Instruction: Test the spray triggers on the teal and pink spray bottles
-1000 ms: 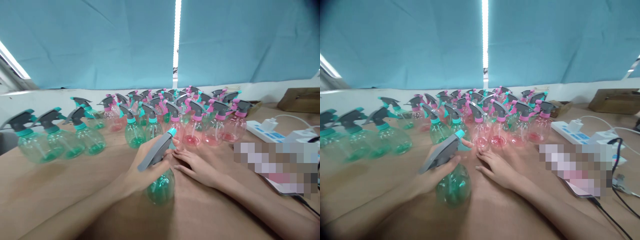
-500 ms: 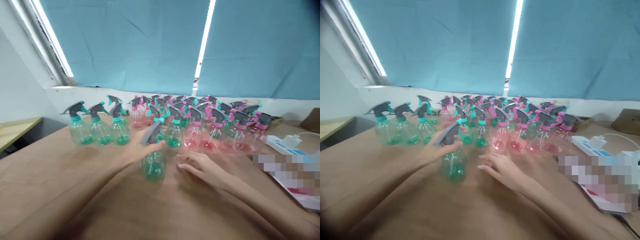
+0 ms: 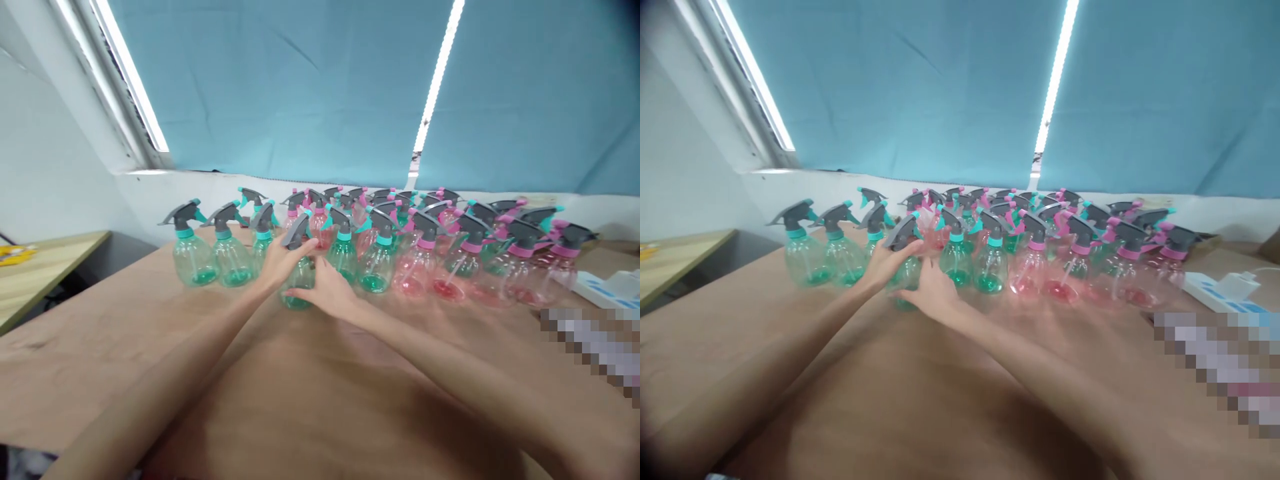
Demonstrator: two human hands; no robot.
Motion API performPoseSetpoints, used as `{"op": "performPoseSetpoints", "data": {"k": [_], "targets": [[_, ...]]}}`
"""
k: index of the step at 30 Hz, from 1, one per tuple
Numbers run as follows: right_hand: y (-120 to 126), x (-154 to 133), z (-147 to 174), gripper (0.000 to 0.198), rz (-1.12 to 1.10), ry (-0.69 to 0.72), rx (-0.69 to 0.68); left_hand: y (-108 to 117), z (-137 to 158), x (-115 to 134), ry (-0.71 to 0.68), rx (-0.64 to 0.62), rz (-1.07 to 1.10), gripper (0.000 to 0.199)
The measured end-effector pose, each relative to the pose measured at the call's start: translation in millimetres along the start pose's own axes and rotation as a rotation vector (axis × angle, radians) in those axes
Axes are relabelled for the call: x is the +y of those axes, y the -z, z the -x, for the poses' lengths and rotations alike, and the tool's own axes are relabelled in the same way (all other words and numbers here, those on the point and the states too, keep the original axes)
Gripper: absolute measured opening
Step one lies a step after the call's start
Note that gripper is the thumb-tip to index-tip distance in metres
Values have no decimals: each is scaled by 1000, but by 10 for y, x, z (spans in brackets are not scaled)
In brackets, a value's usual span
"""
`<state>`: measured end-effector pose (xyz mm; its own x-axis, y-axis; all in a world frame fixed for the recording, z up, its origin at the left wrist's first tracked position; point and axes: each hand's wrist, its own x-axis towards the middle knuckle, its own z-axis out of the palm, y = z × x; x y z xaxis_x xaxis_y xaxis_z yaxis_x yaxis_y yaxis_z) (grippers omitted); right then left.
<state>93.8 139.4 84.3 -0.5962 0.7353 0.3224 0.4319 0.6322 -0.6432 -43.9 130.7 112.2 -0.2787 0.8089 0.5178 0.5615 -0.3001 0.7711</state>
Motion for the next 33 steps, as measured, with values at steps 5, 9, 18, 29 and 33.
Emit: {"op": "performPoseSetpoints", "data": {"k": [5, 9, 18, 29, 33], "targets": [[23, 17, -96, 82, 42, -47, 10, 100, 215, 45, -30, -40, 39, 38], [56, 6, -202, 76, 116, -72, 14, 130, 377, 43, -36, 108, -9, 39], [39, -90, -319, 60, 190, -106, 36, 47, 553, -53, 35, 102, -212, 13], [16, -52, -404, 65, 197, -110, 62, -21, 631, -215, 88, -35, -324, 12], [5, -58, -392, 70, 208, -107, 65, -42, 635, -255, 89, -52, -344, 8]]}}
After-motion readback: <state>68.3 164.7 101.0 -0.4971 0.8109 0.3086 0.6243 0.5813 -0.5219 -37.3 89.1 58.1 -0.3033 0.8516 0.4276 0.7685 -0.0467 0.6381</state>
